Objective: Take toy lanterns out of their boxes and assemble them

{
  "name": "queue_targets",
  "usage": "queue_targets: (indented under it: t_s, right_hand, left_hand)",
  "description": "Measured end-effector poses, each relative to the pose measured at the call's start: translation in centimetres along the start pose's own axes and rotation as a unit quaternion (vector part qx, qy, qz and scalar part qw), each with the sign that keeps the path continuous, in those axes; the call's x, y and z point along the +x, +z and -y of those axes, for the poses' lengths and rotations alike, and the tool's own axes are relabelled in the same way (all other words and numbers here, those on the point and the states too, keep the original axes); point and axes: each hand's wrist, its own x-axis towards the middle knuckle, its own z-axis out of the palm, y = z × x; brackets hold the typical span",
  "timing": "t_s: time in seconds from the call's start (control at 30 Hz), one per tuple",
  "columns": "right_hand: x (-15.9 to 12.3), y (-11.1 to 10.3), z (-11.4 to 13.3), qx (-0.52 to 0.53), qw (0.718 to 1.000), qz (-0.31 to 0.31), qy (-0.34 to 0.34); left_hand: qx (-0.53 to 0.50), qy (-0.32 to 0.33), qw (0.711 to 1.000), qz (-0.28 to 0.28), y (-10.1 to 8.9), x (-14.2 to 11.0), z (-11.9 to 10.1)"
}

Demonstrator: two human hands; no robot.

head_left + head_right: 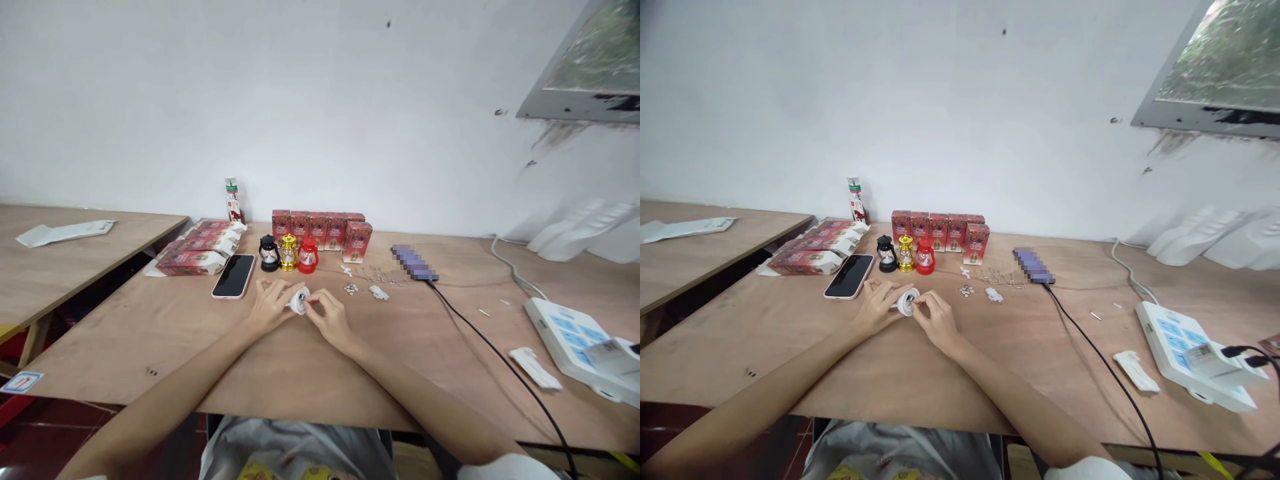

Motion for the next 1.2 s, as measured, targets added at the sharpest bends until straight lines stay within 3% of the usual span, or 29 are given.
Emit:
queue_targets:
  t_s: [0.23,0.37,0.57,0.87,1.2]
  right_hand:
    - [0.06,0.06,-0.03,0.000,1.000,-0.012,-0.005]
    - [0.06,0.11,-0.14,-0.006,1.000,-0.016,-0.016]
    - [0.05,0.07,-0.18,-0.031,0.999,0.019,-0.023]
    - [0.11,-0.06,-0.14,-0.005,0.998,0.057,0.015]
    - [0.02,0.18,-0.40,0.030,0.998,0.044,0.017]
  left_hand:
    - [0.007,0.017,1.000,-0.003,-0.14,0.14,-0.25]
    - [0.008,0.041,0.998,-0.035,-0.15,0.21,-0.32]
    - [0.014,0.047,0.998,-0.041,-0.18,0.27,-0.30]
    - [0.015,0.034,0.999,-0.036,-0.10,0.25,-0.19]
    - [-0.001,0.010,0.999,-0.035,-0.05,0.24,-0.18]
